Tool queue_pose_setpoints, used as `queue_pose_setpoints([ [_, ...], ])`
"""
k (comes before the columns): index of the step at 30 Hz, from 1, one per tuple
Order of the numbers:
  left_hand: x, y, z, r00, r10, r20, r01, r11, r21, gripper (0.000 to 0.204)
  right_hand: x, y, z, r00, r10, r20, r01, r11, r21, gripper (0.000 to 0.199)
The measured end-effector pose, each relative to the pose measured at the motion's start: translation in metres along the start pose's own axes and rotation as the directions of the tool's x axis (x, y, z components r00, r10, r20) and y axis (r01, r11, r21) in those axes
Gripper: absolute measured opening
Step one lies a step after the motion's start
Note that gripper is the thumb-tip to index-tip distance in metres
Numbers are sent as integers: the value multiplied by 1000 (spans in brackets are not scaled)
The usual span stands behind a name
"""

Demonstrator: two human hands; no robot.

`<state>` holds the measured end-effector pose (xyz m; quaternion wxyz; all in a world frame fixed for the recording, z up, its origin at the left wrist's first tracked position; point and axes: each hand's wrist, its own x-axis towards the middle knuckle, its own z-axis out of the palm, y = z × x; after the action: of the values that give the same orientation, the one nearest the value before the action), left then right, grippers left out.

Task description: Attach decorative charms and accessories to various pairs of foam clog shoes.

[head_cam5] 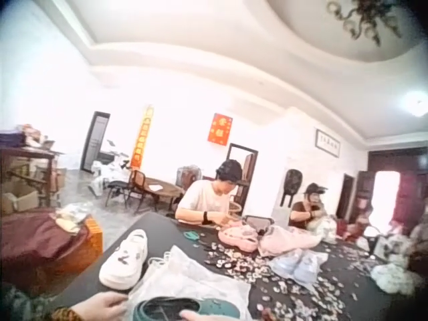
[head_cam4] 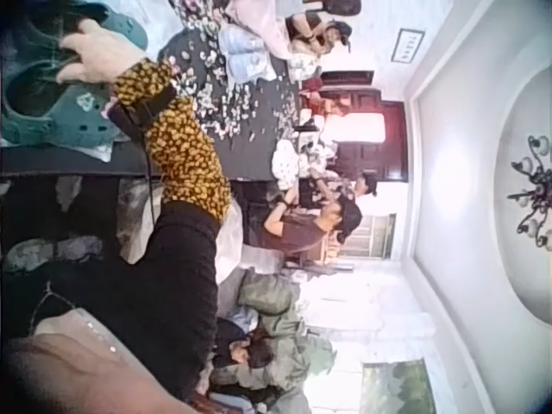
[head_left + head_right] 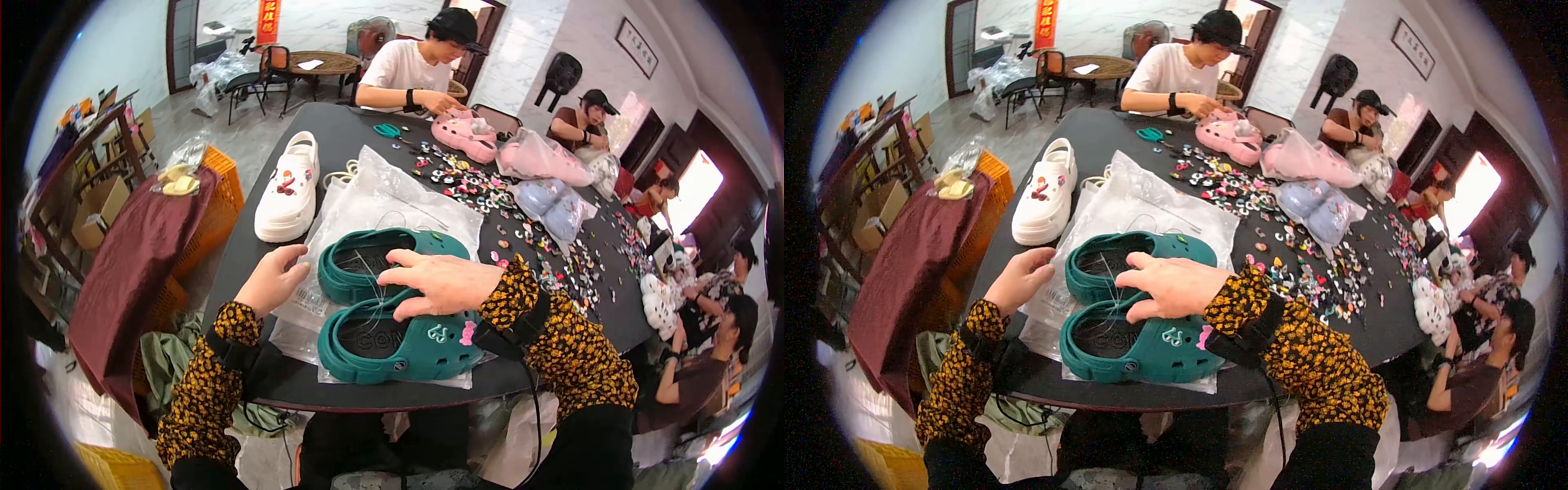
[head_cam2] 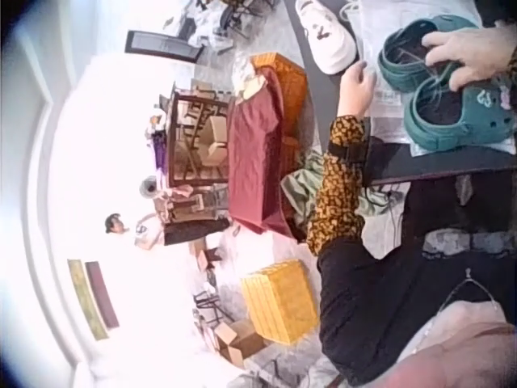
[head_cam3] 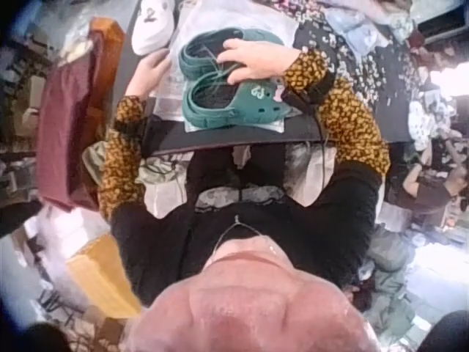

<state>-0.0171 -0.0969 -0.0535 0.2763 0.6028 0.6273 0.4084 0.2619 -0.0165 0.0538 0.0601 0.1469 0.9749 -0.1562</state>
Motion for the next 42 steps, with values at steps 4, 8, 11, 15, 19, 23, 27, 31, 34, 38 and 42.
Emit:
queue_pose_setpoints([
  [4, 2, -9, 4, 994, -105, -19, 100, 980, -172, 44, 14, 0, 2, 999, 30, 37, -31, 999, 18, 44],
  [8, 6, -18, 12, 987, -140, -78, 114, 955, -273, 47, 21, -3, -8, 981, 180, 75, -179, 984, -16, 53],
  [11, 11, -12, 15, 994, -113, -10, 107, 961, -257, 41, 21, 2, -7, 978, 188, 87, -182, 980, -76, 49],
  [15, 6, -20, 6, 970, -242, 25, 234, 901, -364, 49, 31, 7, 8, 998, 59, -35, -66, 970, -234, 24],
  [19, 6, -30, 6, 980, -184, 79, 199, 850, -487, 53, 17, 8, 7, 989, 60, -137, -83, 981, -173, 22],
  [23, 7, -27, 3, 973, -175, 147, 223, 869, -442, 54, -4, 8, -1, 980, 72, -183, -102, 982, -161, 26],
  [27, 3, -15, 10, 974, -168, 153, 225, 809, -543, 59, -28, 7, -15, 969, 42, -244, -83, 984, -160, 28],
  [31, 1, -16, 4, 966, -193, 174, 254, 842, -476, 60, -56, 11, -33, 948, 82, -307, -130, 981, -141, 28],
  [34, 1, -16, 6, 966, -204, 156, 256, 829, -497, 61, -76, 36, -45, 927, 145, -345, -187, 978, -91, 30],
  [38, 2, -14, 9, 964, -234, 124, 264, 818, -512, 61, -106, 83, -58, 863, 321, -389, -385, 918, -96, 35],
  [42, 1, -14, 6, 959, -235, 162, 285, 804, -522, 61, -139, 128, -73, 768, 467, -439, -583, 793, -176, 31],
])
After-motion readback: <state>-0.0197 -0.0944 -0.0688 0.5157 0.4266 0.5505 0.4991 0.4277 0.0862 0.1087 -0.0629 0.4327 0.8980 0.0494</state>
